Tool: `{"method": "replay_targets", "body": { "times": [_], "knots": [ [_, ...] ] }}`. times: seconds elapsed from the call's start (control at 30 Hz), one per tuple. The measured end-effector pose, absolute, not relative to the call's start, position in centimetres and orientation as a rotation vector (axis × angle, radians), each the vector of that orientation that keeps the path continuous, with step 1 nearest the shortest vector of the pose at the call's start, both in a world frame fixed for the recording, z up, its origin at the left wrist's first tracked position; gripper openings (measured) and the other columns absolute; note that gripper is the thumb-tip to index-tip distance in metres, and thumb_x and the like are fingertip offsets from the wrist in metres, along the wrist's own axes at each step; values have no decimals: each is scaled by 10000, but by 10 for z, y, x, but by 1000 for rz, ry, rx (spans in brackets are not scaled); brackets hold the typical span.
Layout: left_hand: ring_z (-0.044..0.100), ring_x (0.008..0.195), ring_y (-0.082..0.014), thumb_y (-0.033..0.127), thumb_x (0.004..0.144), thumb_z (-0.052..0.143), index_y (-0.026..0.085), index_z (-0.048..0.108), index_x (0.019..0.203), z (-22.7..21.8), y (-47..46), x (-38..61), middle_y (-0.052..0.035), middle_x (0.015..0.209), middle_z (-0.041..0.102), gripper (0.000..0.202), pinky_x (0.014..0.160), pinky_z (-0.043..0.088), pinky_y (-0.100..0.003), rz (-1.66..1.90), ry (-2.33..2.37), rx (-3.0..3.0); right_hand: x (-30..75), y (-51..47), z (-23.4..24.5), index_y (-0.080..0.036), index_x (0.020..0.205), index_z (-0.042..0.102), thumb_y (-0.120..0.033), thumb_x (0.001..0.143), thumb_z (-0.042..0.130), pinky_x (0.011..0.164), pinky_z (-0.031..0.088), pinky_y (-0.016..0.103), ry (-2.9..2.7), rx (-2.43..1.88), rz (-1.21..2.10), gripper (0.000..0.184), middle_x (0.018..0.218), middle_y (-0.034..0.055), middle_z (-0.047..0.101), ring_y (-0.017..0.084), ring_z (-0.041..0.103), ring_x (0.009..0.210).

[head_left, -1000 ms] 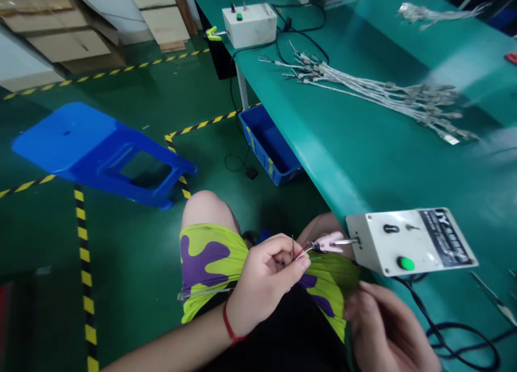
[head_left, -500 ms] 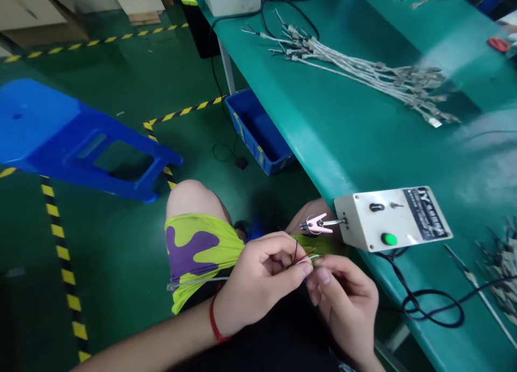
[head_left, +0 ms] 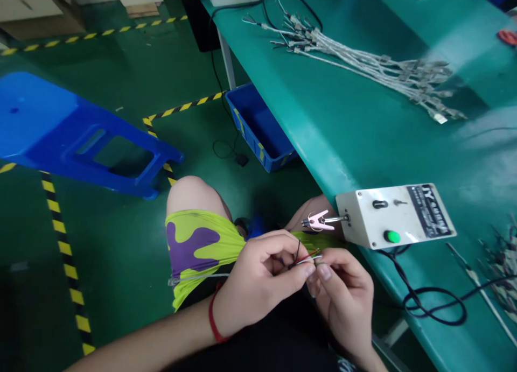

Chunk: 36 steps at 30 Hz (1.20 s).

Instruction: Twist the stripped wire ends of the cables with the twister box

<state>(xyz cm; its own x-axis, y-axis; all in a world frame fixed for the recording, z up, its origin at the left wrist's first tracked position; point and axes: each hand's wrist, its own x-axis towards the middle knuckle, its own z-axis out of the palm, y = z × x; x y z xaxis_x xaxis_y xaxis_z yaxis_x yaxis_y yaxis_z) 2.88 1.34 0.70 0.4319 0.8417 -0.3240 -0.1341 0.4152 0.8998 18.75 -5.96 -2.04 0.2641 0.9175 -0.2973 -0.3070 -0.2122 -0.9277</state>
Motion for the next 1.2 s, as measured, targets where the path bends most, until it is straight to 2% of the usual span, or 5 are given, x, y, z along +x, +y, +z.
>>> {"method": "replay_targets", "body": {
  "times": [0.3,0.6,0.9,1.1,1.2],
  "knots": [
    [607,658,-129,282,980,705,129,802,911,4,14,24,-72,862,734,194,562,446,-243,620,779,1015,185,-53,-22,-215,921,730,-258,907,798,500,428,183,-504,-1355,1309,82,663,-22,600,81,519,540],
    [592,693,-158,234,978,664,120,740,809,2,15,27,-75,809,702,218,567,404,-272,659,911,1177,185,-61,-19,-248,1000,778,-181,891,797,671,589,207,-866,-1486,975,129,871,20,752,137,695,734],
    [641,756,-176,270,995,660,137,751,844,-3,12,27,-86,887,732,220,619,473,-266,702,957,1089,188,-58,-24,-244,912,806,-200,872,820,638,569,218,-835,-1474,1007,61,806,16,758,130,672,683],
    [573,652,-119,283,982,687,131,739,804,-3,16,27,-71,886,716,240,557,455,-229,763,984,997,186,-53,-32,-223,865,799,-208,878,809,616,503,269,-706,-1376,1148,23,648,-14,636,125,581,612],
    [603,689,-133,274,966,712,135,769,859,-3,17,27,-73,902,725,184,595,487,-237,732,958,997,184,-49,-30,-212,802,763,-227,890,797,571,455,247,-628,-1328,1185,95,599,-31,584,105,525,569]
  ]
}}
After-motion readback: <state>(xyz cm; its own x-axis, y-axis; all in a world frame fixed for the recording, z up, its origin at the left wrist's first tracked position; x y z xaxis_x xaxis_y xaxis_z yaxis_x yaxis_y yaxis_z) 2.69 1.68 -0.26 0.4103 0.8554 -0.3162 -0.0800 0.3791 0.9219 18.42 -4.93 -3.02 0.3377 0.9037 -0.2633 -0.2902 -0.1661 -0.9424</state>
